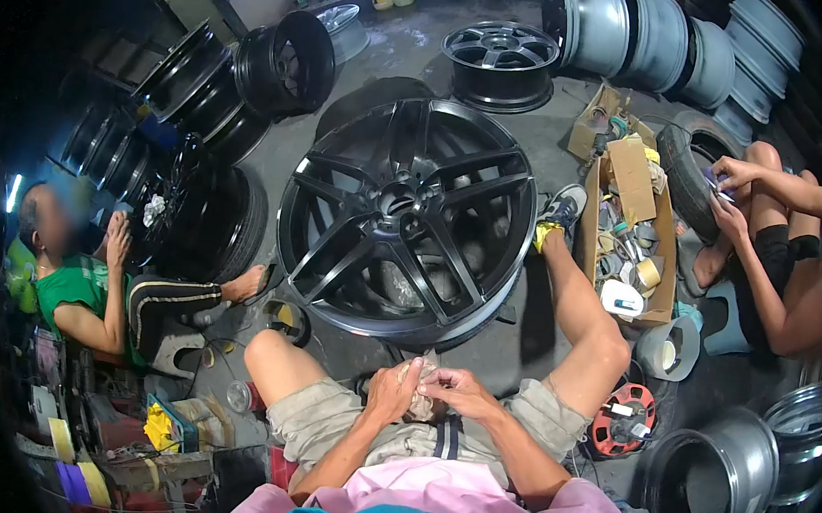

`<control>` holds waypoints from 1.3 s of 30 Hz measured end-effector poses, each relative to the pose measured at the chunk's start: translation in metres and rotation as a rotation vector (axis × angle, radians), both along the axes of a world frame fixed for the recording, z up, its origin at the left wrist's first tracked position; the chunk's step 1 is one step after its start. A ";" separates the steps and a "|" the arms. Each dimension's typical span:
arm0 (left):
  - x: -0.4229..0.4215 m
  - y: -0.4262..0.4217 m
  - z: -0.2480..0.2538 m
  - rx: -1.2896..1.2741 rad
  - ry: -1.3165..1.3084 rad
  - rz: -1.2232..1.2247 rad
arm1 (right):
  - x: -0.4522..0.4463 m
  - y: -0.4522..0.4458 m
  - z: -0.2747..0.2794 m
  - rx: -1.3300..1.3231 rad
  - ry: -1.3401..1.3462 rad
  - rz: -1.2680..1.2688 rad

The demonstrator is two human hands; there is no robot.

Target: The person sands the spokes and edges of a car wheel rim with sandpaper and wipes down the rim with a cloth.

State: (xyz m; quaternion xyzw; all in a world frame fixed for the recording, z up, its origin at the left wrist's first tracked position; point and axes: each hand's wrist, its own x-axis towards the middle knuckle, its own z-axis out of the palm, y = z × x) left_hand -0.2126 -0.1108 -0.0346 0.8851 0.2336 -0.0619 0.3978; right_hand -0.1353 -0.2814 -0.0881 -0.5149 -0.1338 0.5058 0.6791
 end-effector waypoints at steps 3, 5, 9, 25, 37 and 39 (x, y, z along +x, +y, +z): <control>-0.001 0.000 -0.001 -0.038 -0.028 -0.057 | -0.001 -0.009 -0.001 -0.018 0.042 0.004; -0.002 0.002 -0.006 -0.030 -0.042 -0.038 | 0.001 -0.015 0.002 -0.065 0.033 -0.008; 0.000 0.016 -0.016 -0.112 -0.090 0.121 | 0.016 -0.039 0.008 -0.177 0.060 -0.230; -0.001 0.008 -0.015 -0.257 0.015 -0.155 | -0.005 0.001 -0.010 -0.161 -0.309 -0.168; -0.001 0.007 -0.040 -0.224 0.043 -0.145 | 0.002 -0.003 -0.009 -0.146 -0.486 -0.115; -0.001 0.007 -0.042 -0.169 0.018 -0.071 | 0.003 -0.003 -0.012 -0.094 -0.369 -0.050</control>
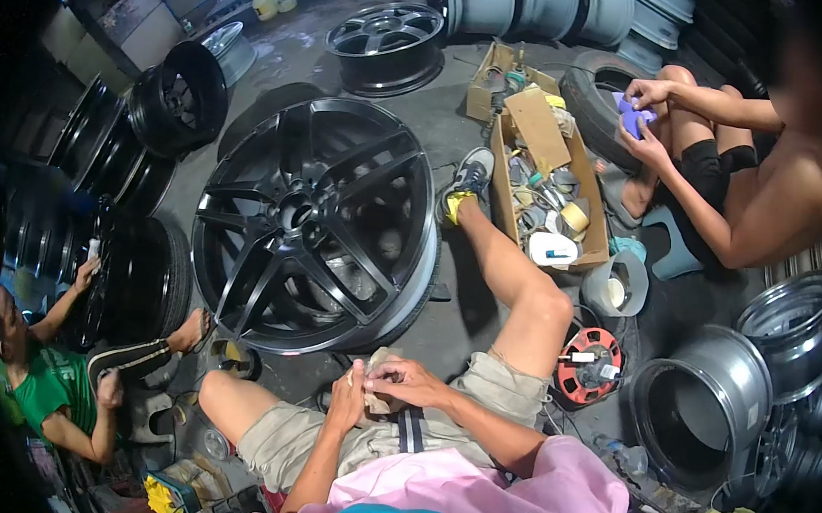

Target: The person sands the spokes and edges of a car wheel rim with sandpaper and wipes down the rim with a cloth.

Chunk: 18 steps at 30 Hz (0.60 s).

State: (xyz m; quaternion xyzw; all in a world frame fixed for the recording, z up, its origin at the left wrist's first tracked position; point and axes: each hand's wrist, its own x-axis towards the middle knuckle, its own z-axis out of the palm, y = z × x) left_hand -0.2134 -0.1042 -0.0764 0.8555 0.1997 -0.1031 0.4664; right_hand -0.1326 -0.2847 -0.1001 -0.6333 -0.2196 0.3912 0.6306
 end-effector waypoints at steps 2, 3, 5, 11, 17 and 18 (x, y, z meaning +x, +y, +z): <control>-0.001 0.001 -0.007 -0.003 -0.011 0.003 | -0.002 0.001 -0.008 0.012 -0.014 -0.010; 0.000 0.000 -0.006 -0.012 -0.017 0.010 | -0.001 0.000 -0.011 -0.003 -0.081 0.003; 0.000 -0.003 -0.009 0.003 -0.044 0.029 | 0.001 -0.002 -0.015 0.039 -0.118 -0.014; 0.005 0.002 0.000 -0.048 0.047 0.133 | 0.013 -0.008 0.005 0.064 0.427 -0.161; 0.002 0.004 -0.010 -0.062 -0.022 0.249 | 0.019 -0.020 -0.013 -0.183 0.317 -0.547; 0.002 0.003 -0.003 -0.071 -0.023 0.240 | 0.018 -0.022 -0.018 -0.189 0.314 -0.558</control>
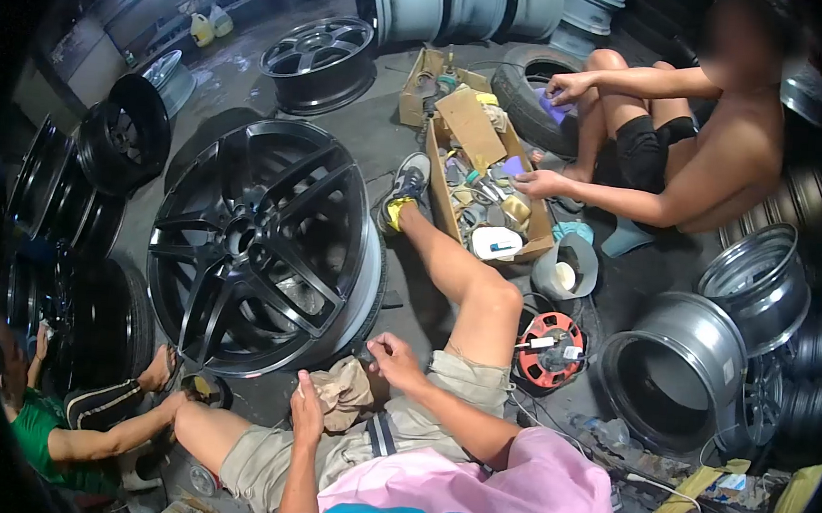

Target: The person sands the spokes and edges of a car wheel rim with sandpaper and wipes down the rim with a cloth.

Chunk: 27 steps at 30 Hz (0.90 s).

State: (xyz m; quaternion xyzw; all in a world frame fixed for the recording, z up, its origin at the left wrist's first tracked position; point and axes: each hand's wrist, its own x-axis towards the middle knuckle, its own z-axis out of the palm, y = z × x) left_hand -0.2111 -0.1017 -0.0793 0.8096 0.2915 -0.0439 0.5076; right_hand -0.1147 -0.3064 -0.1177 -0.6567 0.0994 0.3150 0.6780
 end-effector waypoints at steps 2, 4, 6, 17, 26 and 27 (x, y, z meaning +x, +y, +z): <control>0.003 -0.003 0.007 0.020 0.000 -0.038 | -0.007 0.001 -0.009 -0.039 -0.105 -0.012; 0.002 -0.006 0.005 -0.008 -0.027 -0.097 | -0.014 0.011 -0.013 0.114 -0.125 0.138; 0.003 -0.012 0.023 -0.049 -0.010 -0.288 | -0.031 0.022 -0.043 0.166 -0.308 0.282; 0.006 -0.012 0.022 0.040 -0.079 -0.235 | -0.019 0.016 -0.003 0.545 0.351 0.377; 0.006 -0.010 0.012 -0.004 -0.155 -0.141 | -0.014 0.020 -0.006 0.633 0.451 0.314; 0.007 -0.007 0.008 -0.006 -0.146 -0.115 | -0.011 0.017 -0.003 0.631 0.446 0.283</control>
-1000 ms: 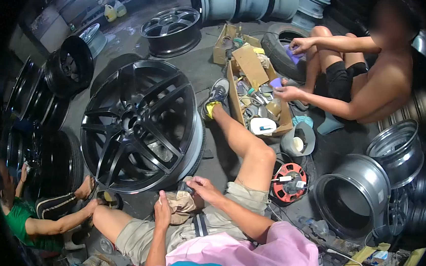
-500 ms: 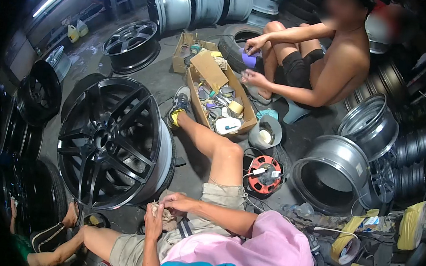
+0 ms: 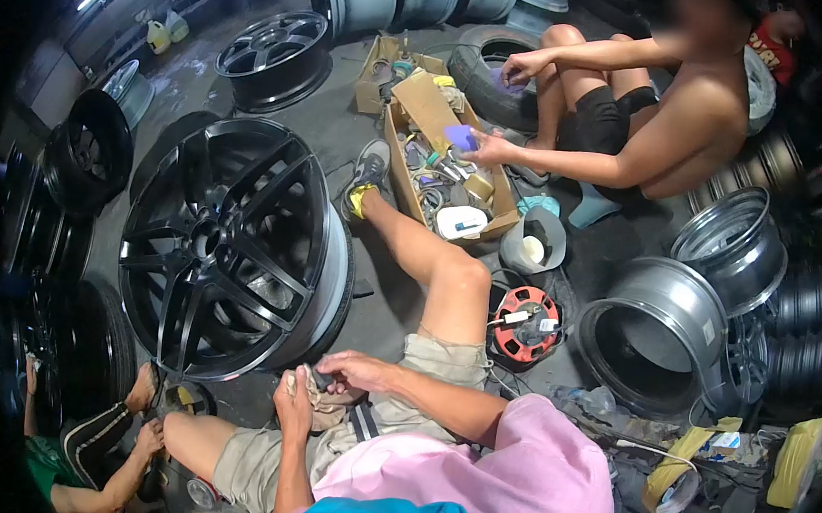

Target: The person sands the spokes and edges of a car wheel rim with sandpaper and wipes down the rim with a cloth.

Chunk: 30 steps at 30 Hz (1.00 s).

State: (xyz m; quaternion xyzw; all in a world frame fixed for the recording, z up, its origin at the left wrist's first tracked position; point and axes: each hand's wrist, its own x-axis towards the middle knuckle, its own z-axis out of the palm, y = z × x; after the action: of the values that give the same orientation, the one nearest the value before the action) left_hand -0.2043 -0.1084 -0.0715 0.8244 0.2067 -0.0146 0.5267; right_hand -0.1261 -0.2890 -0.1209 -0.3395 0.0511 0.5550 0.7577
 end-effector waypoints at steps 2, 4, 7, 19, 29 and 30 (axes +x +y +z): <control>-0.002 0.006 -0.007 0.033 0.005 0.028 | 0.005 -0.005 -0.001 0.012 0.021 -0.046; 0.000 0.003 -0.004 0.004 0.004 0.051 | 0.012 -0.006 -0.002 -0.019 -0.007 -0.134; -0.001 0.000 0.000 -0.039 0.024 0.058 | 0.014 -0.006 -0.004 -0.165 -0.098 -0.151; 0.002 -0.004 0.007 -0.024 0.118 -0.024 | 0.009 -0.004 -0.011 -0.337 -0.367 0.006; -0.001 -0.001 0.000 -0.061 0.113 -0.006 | 0.011 -0.003 -0.010 -0.385 -0.429 -0.060; -0.001 -0.001 0.000 -0.063 0.114 -0.015 | 0.011 -0.002 -0.011 -0.355 -0.465 -0.082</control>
State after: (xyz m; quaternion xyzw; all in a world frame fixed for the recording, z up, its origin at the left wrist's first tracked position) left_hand -0.2050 -0.1093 -0.0717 0.8067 0.2297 -0.0721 0.5397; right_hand -0.1155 -0.2908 -0.1320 -0.5823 -0.0141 0.4135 0.6998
